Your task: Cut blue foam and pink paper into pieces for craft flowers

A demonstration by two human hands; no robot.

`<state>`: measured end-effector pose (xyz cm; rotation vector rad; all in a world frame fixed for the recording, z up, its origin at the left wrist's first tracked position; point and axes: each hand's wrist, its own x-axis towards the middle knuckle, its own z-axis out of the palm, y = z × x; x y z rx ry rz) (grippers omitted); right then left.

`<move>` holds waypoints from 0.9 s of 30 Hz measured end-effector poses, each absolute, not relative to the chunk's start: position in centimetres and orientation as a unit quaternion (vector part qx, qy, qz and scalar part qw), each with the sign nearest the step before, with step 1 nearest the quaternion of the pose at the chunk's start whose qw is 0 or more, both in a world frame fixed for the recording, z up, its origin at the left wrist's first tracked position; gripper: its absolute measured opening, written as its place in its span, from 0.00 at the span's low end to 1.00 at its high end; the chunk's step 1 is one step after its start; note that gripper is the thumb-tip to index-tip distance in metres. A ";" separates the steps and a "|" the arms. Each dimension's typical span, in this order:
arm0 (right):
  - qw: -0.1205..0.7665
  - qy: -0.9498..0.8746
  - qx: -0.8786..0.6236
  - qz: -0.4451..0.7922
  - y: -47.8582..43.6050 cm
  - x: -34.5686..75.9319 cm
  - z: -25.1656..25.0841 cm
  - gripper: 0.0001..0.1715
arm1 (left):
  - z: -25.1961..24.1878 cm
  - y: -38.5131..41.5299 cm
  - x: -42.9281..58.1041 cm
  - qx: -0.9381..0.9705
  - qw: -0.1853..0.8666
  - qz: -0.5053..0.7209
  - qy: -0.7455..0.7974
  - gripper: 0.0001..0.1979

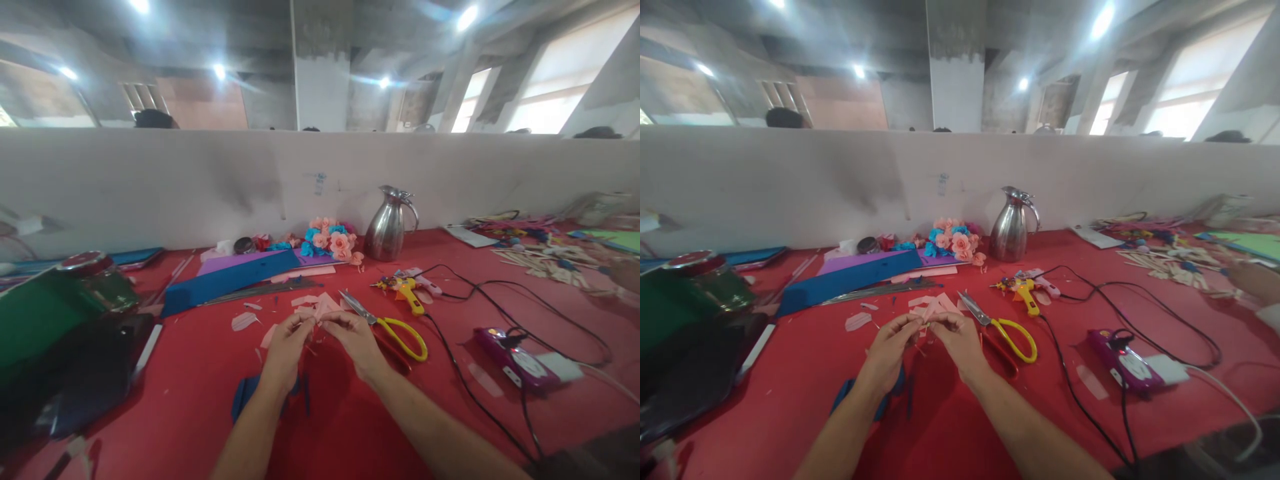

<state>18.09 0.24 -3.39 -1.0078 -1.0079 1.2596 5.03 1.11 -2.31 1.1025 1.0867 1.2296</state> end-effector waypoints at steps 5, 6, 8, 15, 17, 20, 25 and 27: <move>0.592 -0.407 -0.443 0.536 0.6 18.7 -3.4 0.08 | -1.6 0.7 5.2 0.433 0.603 0.502 0.444 0.10; 0.592 -0.413 -0.438 0.536 0.7 18.8 -3.4 0.07 | -1.5 0.6 5.2 0.428 0.615 0.495 0.440 0.10; 0.588 -0.428 -0.428 0.536 0.7 18.9 -3.5 0.06 | -1.4 0.5 5.3 0.425 0.634 0.481 0.430 0.09; 0.576 -0.450 -0.411 0.544 0.5 18.8 -3.4 0.05 | -1.4 0.5 5.4 0.438 0.638 0.472 0.422 0.09; 0.574 -0.452 -0.411 0.545 0.5 18.8 -3.3 0.06 | -1.5 0.5 5.3 0.441 0.636 0.473 0.421 0.10; 0.575 -0.454 -0.410 0.543 0.4 18.8 -3.3 0.06 | -1.6 0.5 5.3 0.438 0.638 0.472 0.422 0.09; 0.576 -0.447 -0.410 0.548 0.4 18.8 -3.3 0.07 | -1.2 0.4 5.4 0.434 0.631 0.475 0.434 0.07; 0.575 -0.444 -0.417 0.547 0.5 18.7 -3.3 0.08 | -1.1 0.4 5.4 0.437 0.626 0.474 0.439 0.07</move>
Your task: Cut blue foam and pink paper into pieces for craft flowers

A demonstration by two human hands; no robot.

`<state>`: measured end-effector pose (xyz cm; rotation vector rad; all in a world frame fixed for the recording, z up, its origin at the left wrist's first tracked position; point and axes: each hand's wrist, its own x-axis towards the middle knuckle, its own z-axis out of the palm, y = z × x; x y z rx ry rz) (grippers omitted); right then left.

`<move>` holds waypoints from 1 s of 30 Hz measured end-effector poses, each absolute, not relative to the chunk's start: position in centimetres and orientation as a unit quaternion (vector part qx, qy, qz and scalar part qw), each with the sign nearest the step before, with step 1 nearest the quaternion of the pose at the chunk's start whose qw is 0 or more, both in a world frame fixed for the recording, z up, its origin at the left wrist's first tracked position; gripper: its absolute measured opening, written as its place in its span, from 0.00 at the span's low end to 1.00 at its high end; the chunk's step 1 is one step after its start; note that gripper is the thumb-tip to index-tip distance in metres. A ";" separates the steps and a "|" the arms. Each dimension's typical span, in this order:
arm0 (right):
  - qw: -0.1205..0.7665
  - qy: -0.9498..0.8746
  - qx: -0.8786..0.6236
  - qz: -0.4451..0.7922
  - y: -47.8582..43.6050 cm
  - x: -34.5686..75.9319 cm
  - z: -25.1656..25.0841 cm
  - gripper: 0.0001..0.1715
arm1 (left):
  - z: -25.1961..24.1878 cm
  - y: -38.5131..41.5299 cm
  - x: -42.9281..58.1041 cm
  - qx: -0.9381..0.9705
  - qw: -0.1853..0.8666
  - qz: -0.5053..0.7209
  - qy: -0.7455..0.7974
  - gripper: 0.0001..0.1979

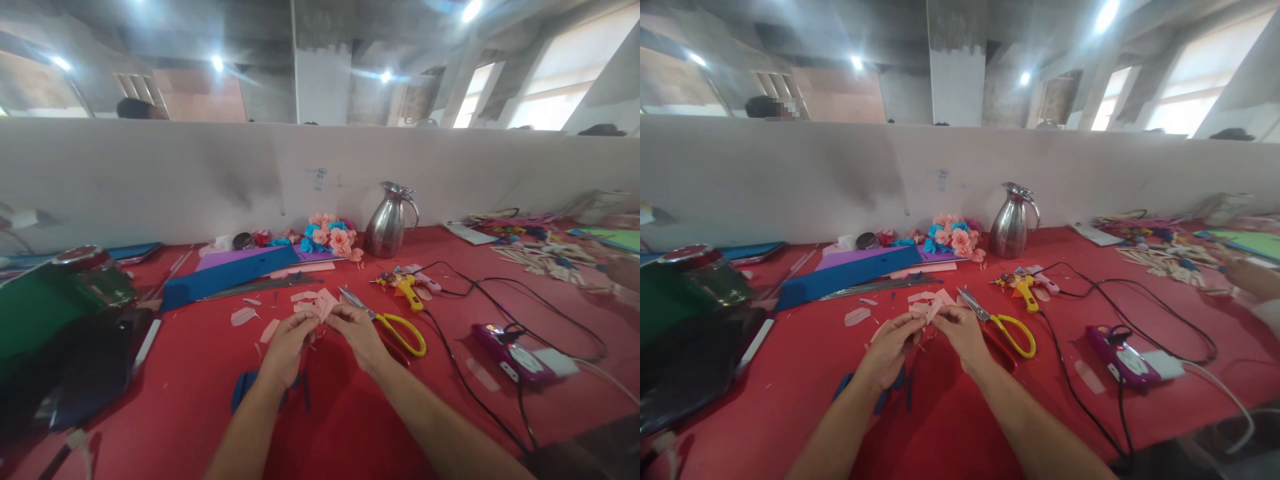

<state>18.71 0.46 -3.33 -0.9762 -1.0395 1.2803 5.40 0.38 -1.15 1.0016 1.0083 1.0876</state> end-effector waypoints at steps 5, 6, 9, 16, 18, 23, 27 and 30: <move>0.572 -0.446 -0.429 0.539 0.5 18.7 -3.3 0.09 | -1.3 0.4 5.4 0.442 0.619 0.475 0.442 0.06; 0.571 -0.445 -0.431 0.539 0.4 18.7 -3.2 0.10 | -1.3 0.5 5.4 0.443 0.618 0.476 0.442 0.06; 0.570 -0.440 -0.434 0.542 0.3 18.7 -3.0 0.11 | -1.6 0.6 5.4 0.450 0.611 0.478 0.443 0.06; 0.574 -0.433 -0.442 0.537 0.4 18.7 -3.1 0.10 | -1.6 0.6 5.5 0.483 0.573 0.480 0.455 0.06; 0.574 -0.433 -0.447 0.532 0.4 18.7 -3.2 0.10 | -1.5 0.5 5.6 0.489 0.565 0.481 0.459 0.06; 0.574 -0.429 -0.446 0.536 0.5 18.7 -3.3 0.12 | -1.8 0.6 5.6 0.506 0.542 0.488 0.460 0.05; 0.576 -0.426 -0.444 0.539 0.5 18.7 -3.4 0.10 | -2.1 0.7 5.6 0.514 0.538 0.490 0.455 0.06; 0.576 -0.424 -0.443 0.540 0.5 18.7 -3.6 0.10 | -2.0 0.7 5.6 0.518 0.532 0.491 0.455 0.05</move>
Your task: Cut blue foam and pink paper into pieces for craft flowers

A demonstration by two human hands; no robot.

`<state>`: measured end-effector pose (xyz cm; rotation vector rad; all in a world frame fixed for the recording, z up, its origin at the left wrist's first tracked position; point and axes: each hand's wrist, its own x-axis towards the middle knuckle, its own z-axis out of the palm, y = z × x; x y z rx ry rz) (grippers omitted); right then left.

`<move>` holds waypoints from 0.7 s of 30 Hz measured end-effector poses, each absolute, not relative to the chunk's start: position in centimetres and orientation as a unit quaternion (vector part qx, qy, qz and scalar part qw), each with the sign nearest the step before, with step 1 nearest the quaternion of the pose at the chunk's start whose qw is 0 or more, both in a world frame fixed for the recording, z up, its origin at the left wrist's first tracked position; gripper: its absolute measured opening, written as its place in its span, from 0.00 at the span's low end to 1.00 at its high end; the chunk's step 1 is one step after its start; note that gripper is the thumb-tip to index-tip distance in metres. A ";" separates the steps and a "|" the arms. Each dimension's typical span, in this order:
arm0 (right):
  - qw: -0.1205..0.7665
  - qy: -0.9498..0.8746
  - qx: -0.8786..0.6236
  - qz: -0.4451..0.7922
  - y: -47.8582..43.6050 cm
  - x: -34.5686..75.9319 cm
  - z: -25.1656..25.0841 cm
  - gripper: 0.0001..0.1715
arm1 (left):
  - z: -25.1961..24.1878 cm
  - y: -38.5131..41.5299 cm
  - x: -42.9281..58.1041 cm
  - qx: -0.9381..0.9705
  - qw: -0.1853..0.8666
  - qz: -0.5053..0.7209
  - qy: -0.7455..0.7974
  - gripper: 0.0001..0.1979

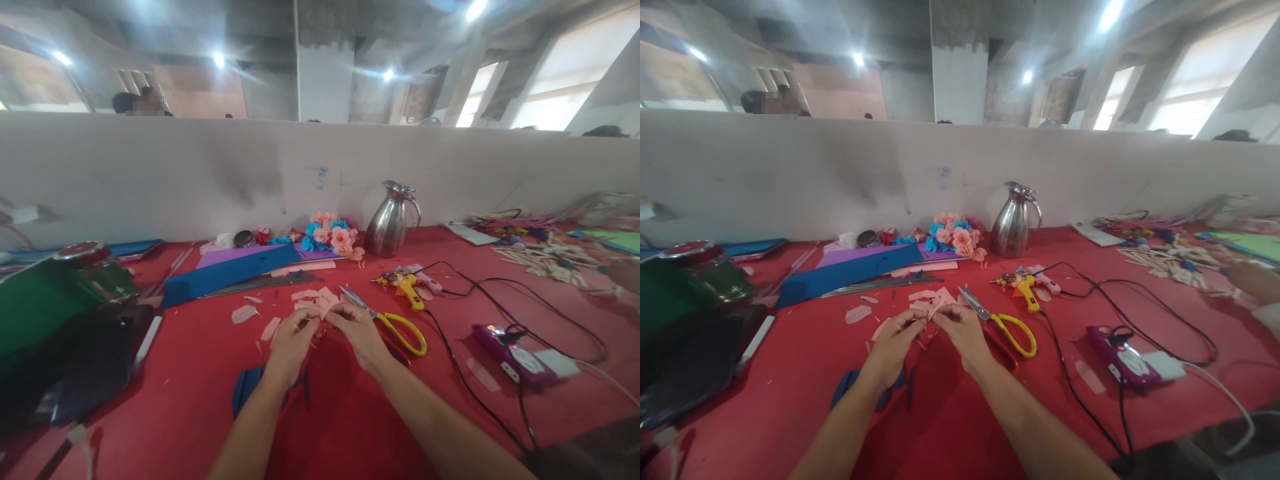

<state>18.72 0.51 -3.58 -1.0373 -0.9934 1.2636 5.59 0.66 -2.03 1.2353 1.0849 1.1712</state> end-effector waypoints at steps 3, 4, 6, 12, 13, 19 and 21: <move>0.580 -0.423 -0.439 0.541 0.5 18.7 -3.7 0.10 | -2.0 0.6 5.6 0.541 0.508 0.490 0.456 0.04; 0.581 -0.421 -0.437 0.542 0.5 18.7 -3.7 0.10 | -2.1 0.7 5.6 0.551 0.496 0.492 0.456 0.04; 0.582 -0.417 -0.436 0.545 0.5 18.7 -3.6 0.10 | -2.2 0.7 5.5 0.566 0.476 0.495 0.456 0.04; 0.579 -0.409 -0.439 0.552 0.4 18.6 -3.5 0.11 | -2.4 0.9 5.5 0.598 0.431 0.496 0.459 0.05; 0.580 -0.407 -0.438 0.553 0.4 18.6 -3.6 0.11 | -2.5 1.0 5.5 0.607 0.421 0.494 0.458 0.05; 0.588 -0.402 -0.431 0.554 0.5 18.6 -3.7 0.10 | -2.2 0.9 5.5 0.648 0.371 0.484 0.456 0.07; 0.586 -0.405 -0.431 0.554 0.5 18.6 -3.6 0.10 | -2.0 0.8 5.6 0.651 0.362 0.488 0.455 0.07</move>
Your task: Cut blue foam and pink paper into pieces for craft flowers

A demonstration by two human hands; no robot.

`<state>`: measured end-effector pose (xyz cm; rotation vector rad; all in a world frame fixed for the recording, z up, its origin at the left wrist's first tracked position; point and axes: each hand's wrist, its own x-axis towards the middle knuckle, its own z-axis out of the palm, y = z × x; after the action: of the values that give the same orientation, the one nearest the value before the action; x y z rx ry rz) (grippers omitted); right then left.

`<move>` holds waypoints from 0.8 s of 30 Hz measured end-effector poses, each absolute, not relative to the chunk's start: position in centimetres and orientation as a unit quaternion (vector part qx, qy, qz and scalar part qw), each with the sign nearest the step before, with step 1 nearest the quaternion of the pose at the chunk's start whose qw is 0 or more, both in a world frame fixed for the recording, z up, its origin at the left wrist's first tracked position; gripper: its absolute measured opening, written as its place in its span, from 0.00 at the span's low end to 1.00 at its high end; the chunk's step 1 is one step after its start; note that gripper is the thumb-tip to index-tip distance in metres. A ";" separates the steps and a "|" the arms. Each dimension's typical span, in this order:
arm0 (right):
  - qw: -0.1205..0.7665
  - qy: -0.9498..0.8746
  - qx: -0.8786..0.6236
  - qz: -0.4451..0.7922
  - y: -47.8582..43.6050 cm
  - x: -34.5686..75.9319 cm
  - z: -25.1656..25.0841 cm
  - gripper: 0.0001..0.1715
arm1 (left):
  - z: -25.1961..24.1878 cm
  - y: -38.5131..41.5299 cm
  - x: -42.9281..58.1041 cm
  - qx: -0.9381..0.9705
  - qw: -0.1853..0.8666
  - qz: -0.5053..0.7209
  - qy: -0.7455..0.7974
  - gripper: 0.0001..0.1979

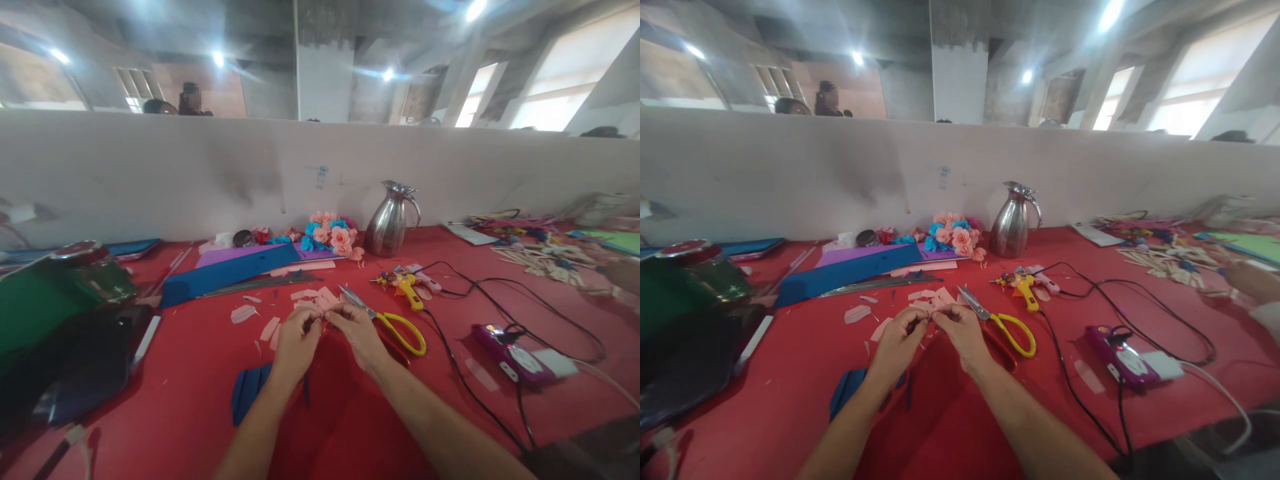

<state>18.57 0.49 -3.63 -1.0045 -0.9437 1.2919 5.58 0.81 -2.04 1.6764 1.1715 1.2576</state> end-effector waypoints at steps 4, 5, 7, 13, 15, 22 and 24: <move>0.584 -0.410 -0.427 0.555 0.4 18.5 -3.6 0.10 | -1.9 0.6 5.7 0.652 0.347 0.496 0.456 0.06; 0.584 -0.413 -0.425 0.554 0.4 18.5 -3.5 0.10 | -2.0 0.6 5.8 0.652 0.345 0.494 0.460 0.05; 0.585 -0.418 -0.418 0.555 0.4 18.5 -3.5 0.09 | -2.1 0.5 5.8 0.650 0.342 0.492 0.468 0.04; 0.587 -0.400 -0.421 0.564 0.4 18.4 -3.5 0.10 | -2.0 0.4 5.8 0.656 0.305 0.511 0.464 0.05; 0.588 -0.396 -0.418 0.567 0.4 18.4 -3.5 0.10 | -2.0 0.3 5.8 0.667 0.283 0.510 0.464 0.06; 0.598 -0.400 -0.393 0.572 0.3 18.6 -3.3 0.09 | -2.3 0.2 5.7 0.717 0.159 0.488 0.472 0.07; 0.603 -0.411 -0.386 0.564 0.3 18.8 -3.2 0.08 | -2.3 0.1 5.7 0.730 0.121 0.483 0.467 0.08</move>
<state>18.77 0.31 -3.21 -0.8939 -0.9523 1.3058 5.73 0.05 -2.25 2.1318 1.3645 1.4117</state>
